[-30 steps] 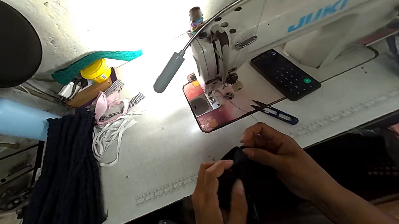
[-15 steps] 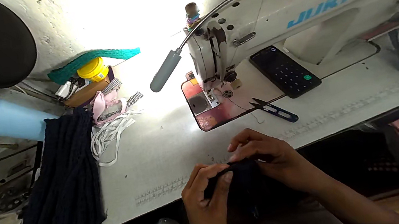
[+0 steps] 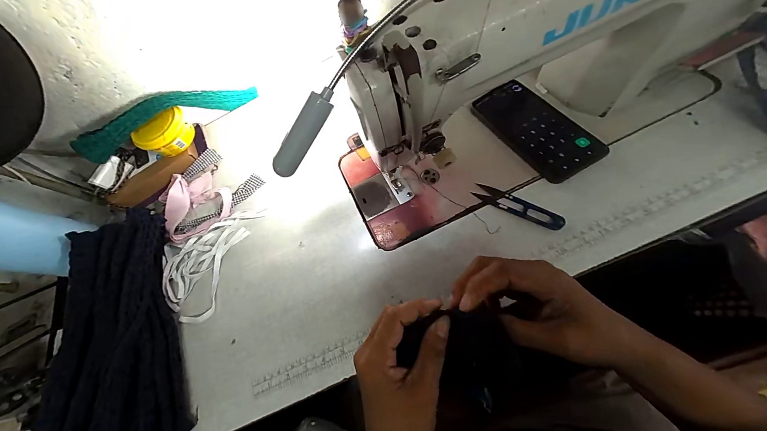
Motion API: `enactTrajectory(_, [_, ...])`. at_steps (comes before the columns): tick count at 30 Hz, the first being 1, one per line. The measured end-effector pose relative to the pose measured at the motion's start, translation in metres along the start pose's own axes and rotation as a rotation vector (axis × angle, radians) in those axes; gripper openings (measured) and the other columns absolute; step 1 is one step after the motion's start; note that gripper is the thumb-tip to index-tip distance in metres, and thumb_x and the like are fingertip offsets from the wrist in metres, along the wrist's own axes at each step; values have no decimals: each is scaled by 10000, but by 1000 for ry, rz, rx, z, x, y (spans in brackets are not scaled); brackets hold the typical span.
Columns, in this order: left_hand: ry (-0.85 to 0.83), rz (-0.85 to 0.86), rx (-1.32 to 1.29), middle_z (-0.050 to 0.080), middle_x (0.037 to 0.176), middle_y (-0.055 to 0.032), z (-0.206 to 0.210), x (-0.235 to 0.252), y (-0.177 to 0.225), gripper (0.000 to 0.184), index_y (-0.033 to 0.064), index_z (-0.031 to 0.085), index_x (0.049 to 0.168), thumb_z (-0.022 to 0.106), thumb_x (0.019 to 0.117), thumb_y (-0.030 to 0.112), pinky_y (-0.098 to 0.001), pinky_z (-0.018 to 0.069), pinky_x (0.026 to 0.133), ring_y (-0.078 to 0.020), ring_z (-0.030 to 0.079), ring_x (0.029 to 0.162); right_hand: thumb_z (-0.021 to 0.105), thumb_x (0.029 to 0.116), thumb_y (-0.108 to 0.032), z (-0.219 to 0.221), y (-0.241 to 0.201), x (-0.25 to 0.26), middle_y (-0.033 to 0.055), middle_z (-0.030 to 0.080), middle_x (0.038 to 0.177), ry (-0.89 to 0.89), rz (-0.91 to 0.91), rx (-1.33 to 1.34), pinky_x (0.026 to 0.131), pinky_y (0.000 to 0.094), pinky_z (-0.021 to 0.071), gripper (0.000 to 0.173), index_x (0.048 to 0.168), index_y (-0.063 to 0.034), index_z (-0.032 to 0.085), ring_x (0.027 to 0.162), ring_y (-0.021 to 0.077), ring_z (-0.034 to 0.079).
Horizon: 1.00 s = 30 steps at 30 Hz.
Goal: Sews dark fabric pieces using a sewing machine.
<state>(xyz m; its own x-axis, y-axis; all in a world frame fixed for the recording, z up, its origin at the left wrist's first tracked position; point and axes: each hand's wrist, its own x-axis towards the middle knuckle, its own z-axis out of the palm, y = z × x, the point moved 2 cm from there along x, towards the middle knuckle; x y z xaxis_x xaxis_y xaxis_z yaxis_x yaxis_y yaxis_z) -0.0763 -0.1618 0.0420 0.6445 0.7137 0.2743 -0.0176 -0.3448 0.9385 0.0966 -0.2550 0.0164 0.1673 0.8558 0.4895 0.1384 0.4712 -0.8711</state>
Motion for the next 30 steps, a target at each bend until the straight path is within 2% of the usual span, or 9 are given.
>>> enactTrajectory(2, [-6, 57, 24, 729, 987, 25, 2, 0, -1, 155, 59, 762, 1069, 696, 948, 129, -136, 537, 842, 15, 650, 922, 621, 970, -58, 1, -2, 1, 52, 643, 1080, 4, -56, -53, 776, 88, 508, 142, 1105, -65, 663, 928, -12, 610])
enactTrajectory(7, [27, 63, 136, 639, 869, 51, 2, -2, -1, 155, 81, 731, 961, 662, 982, 219, -92, 489, 752, 41, 590, 837, 600, 992, -74, 1, -3, -3, 40, 683, 982, 112, -25, -235, 811, 84, 518, 104, 1008, -40, 696, 929, -17, 638])
enactTrajectory(11, [5, 34, 186, 580, 855, 49, 3, -6, -1, 227, 74, 687, 945, 611, 1013, 277, -85, 454, 735, 45, 551, 820, 538, 1032, -98, 0, -5, -6, 60, 637, 930, 52, -120, -394, 817, 97, 494, 141, 1012, -57, 671, 903, 31, 615])
enactTrajectory(14, [-31, 31, 190, 579, 881, 42, 4, -7, 0, 246, 78, 673, 941, 595, 1020, 298, -87, 449, 762, 39, 548, 857, 551, 1016, -99, -3, -3, -10, 47, 641, 929, 52, -67, -276, 806, 84, 488, 139, 1003, -46, 679, 907, 4, 611])
enactTrajectory(17, [-96, 47, 193, 612, 999, 7, 0, -2, 0, 238, 77, 659, 963, 588, 1027, 294, -103, 484, 865, 19, 586, 991, 554, 977, -50, 0, 2, -12, 23, 642, 948, 112, 63, -139, 813, 79, 499, 124, 995, -17, 672, 916, -37, 608])
enactTrajectory(21, [-96, 45, 240, 695, 932, -1, -3, 2, 3, 217, 44, 746, 1074, 690, 963, 222, -110, 518, 785, 26, 632, 861, 550, 991, -36, 3, 6, -8, 22, 678, 1022, 155, 94, -146, 826, 106, 525, 132, 1027, -34, 677, 965, -16, 635])
enactTrajectory(25, [-62, 63, 222, 659, 868, 28, -3, 1, 2, 155, 67, 787, 1006, 716, 942, 190, -82, 500, 730, 44, 601, 813, 532, 996, -18, 5, 5, -3, 13, 718, 1082, 99, 101, -16, 843, 139, 545, 153, 1061, -59, 664, 1012, 11, 664])
enactTrajectory(28, [-28, 16, 180, 658, 891, 39, -5, 1, 3, 128, 72, 787, 972, 717, 932, 172, -86, 511, 764, 44, 610, 855, 464, 1077, -177, 2, 3, 0, -46, 717, 1110, 44, 192, 99, 780, 125, 519, 241, 1149, -84, 675, 935, -40, 633])
enactTrajectory(30, [-28, -13, 146, 674, 928, 32, -6, 0, 2, 125, 70, 785, 968, 713, 936, 167, -100, 525, 801, 29, 628, 901, 490, 1082, -315, 3, 4, 1, -23, 712, 1101, -20, 176, 62, 800, 136, 510, 345, 1204, -52, 677, 952, -36, 624])
